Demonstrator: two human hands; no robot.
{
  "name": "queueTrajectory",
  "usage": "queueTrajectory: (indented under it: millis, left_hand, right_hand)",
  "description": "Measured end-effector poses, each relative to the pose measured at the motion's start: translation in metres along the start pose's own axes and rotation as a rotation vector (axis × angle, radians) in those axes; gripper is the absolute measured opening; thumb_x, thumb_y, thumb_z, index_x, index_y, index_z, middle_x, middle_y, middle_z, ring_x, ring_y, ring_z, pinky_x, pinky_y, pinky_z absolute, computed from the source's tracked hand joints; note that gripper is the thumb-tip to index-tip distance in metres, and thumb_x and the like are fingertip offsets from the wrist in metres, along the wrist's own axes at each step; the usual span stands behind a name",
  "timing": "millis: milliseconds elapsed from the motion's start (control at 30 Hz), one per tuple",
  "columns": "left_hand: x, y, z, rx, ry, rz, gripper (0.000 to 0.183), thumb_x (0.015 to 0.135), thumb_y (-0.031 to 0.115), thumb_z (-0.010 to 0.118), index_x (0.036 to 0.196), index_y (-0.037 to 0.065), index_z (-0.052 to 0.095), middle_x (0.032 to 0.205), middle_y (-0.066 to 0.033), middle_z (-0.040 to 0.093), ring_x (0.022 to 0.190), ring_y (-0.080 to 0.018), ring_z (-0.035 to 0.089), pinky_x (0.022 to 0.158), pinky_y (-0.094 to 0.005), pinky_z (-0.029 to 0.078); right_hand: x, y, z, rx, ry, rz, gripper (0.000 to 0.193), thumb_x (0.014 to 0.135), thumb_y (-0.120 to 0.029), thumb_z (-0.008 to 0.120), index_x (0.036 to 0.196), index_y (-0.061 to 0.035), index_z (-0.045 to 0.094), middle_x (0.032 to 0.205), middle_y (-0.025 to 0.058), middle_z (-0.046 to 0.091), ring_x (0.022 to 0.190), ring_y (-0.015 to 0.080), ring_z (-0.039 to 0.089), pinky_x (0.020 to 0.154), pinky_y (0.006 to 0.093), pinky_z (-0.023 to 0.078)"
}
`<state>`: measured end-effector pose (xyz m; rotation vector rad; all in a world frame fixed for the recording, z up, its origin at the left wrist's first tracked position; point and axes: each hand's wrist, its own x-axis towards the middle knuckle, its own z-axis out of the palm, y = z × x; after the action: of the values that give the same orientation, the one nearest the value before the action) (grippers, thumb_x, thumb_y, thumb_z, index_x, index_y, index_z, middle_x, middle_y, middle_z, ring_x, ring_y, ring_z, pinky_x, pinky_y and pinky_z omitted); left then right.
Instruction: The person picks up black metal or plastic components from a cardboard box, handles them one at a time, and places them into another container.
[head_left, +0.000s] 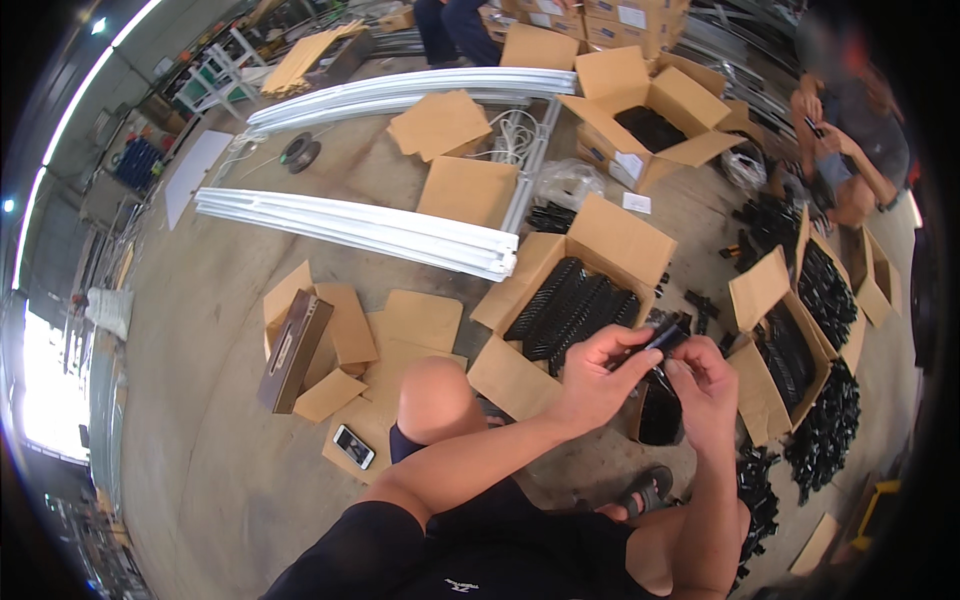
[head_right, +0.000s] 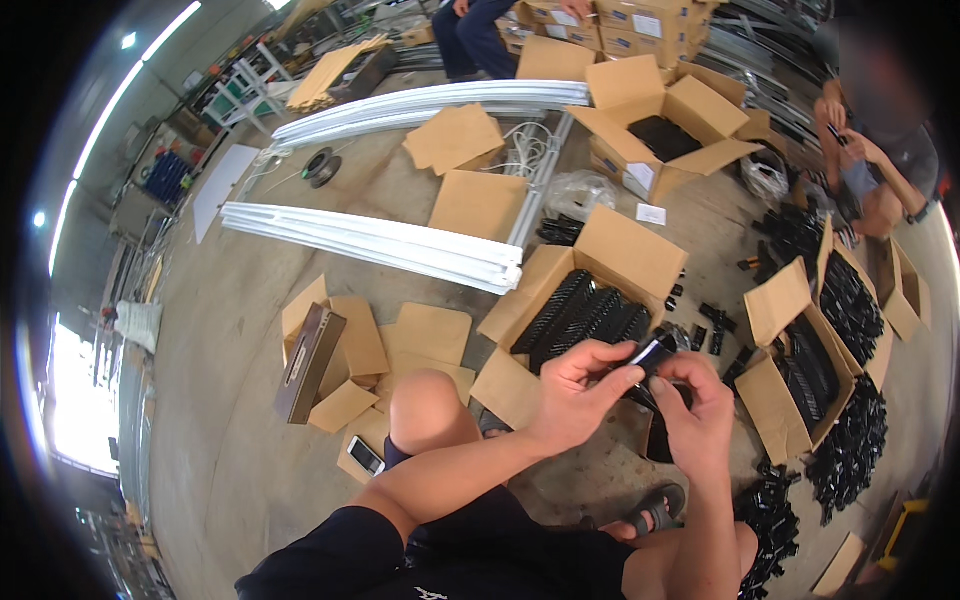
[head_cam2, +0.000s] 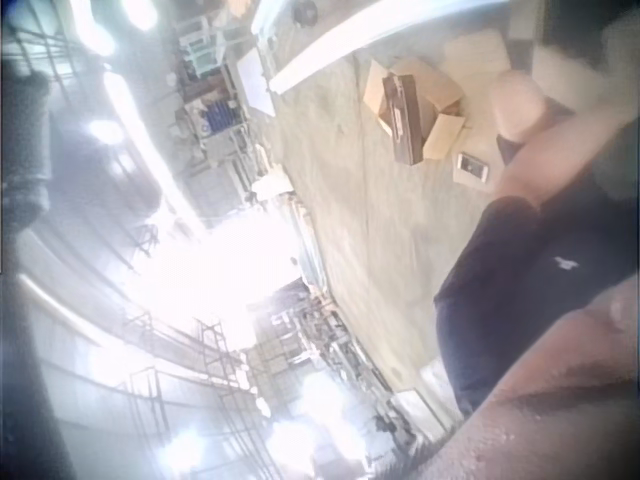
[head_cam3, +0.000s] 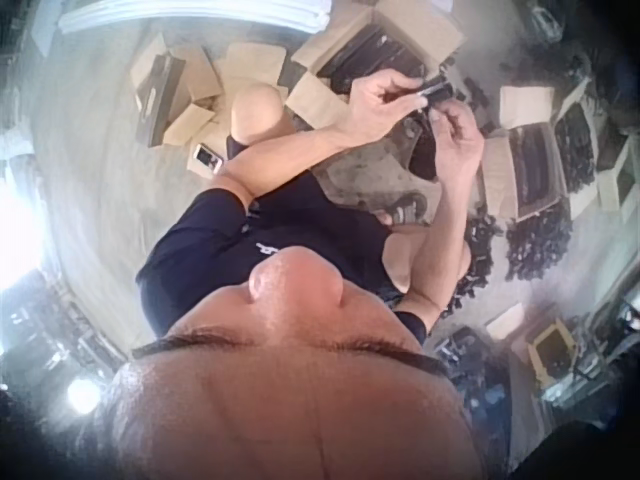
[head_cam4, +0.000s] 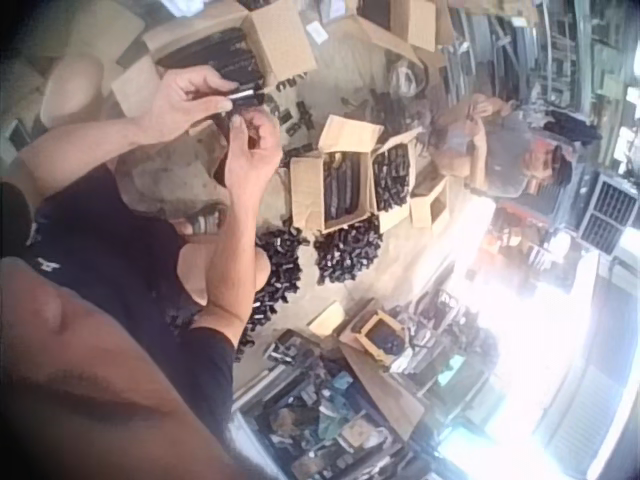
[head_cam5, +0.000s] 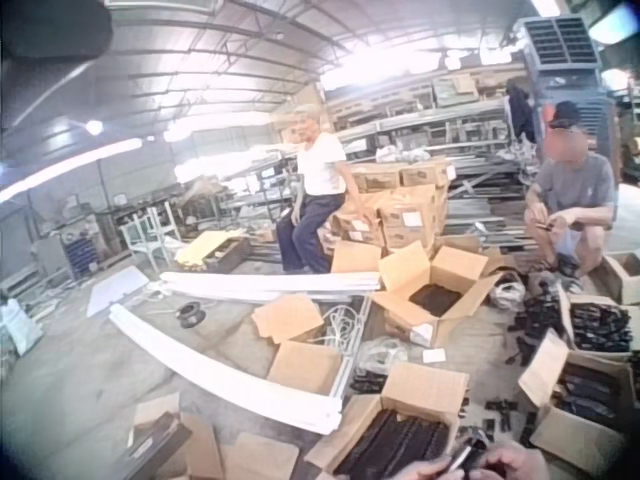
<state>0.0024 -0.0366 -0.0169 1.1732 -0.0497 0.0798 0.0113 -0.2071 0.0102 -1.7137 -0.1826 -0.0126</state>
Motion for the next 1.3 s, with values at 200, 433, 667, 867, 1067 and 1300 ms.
queueTrajectory:
  millis: [200,433,667,867,1067,1300]
  left_hand:
    - [-0.002,0.002,-0.005,0.024,-0.03,-0.017,0.024,0.096,0.003,0.072,0.119,-0.002,0.067,0.104,-0.003,0.072,0.088,-0.0016,0.061,0.074,-0.0189,0.05]
    - [-0.001,0.001,-0.003,0.005,-0.049,0.014,0.024,0.096,0.003,0.07,0.119,-0.003,0.067,0.106,-0.0034,0.072,0.091,-0.0029,0.063,0.079,-0.0207,0.053]
    - [-0.002,0.009,-0.002,0.032,-0.052,0.001,0.024,0.096,0.004,0.071,0.118,-0.002,0.067,0.103,-0.0026,0.072,0.087,-0.0029,0.062,0.075,-0.0199,0.053]
    - [-0.004,0.006,0.001,0.095,-0.037,0.08,0.023,0.095,0.004,0.072,0.115,-0.004,0.067,0.102,-0.0034,0.072,0.086,-0.0046,0.064,0.074,-0.0207,0.054]
    - [-0.002,0.004,-0.001,0.002,-0.042,0.059,0.024,0.093,0.004,0.073,0.114,-0.006,0.067,0.105,-0.0064,0.073,0.093,-0.006,0.066,0.08,-0.0233,0.055]
    - [-0.003,0.006,-0.001,0.029,-0.036,0.069,0.023,0.094,0.003,0.073,0.114,-0.006,0.067,0.104,-0.006,0.073,0.092,-0.0058,0.065,0.079,-0.0229,0.055]
  right_hand:
    - [-0.004,-0.005,0.006,-0.22,0.036,-0.083,0.007,0.088,0.003,0.068,0.093,0.002,0.063,0.105,0.0101,0.061,0.101,0.0195,0.059,0.092,0.0303,0.045]
    - [-0.005,0.002,0.005,-0.176,0.013,-0.055,0.004,0.094,0.002,0.063,0.096,0.0019,0.06,0.107,0.0093,0.059,0.098,0.018,0.057,0.09,0.0293,0.045]
    - [-0.005,-0.006,0.009,-0.098,0.023,-0.048,0.004,0.096,0.001,0.061,0.097,0.0022,0.057,0.11,0.0079,0.055,0.1,0.016,0.054,0.088,0.0275,0.044]
    - [-0.009,-0.008,0.007,-0.067,-0.002,-0.007,0.004,0.097,0.001,0.06,0.099,0.0013,0.057,0.112,0.0071,0.054,0.102,0.0145,0.052,0.09,0.0263,0.042]
    - [-0.006,-0.008,0.007,-0.109,-0.005,-0.048,0.003,0.098,0.0,0.06,0.1,0.0006,0.057,0.113,0.0066,0.054,0.101,0.014,0.052,0.09,0.0261,0.042]
    - [-0.008,-0.011,0.009,-0.052,-0.029,-0.001,0.002,0.1,-0.002,0.057,0.101,0.0004,0.057,0.111,0.0061,0.055,0.099,0.0121,0.052,0.089,0.0253,0.042]
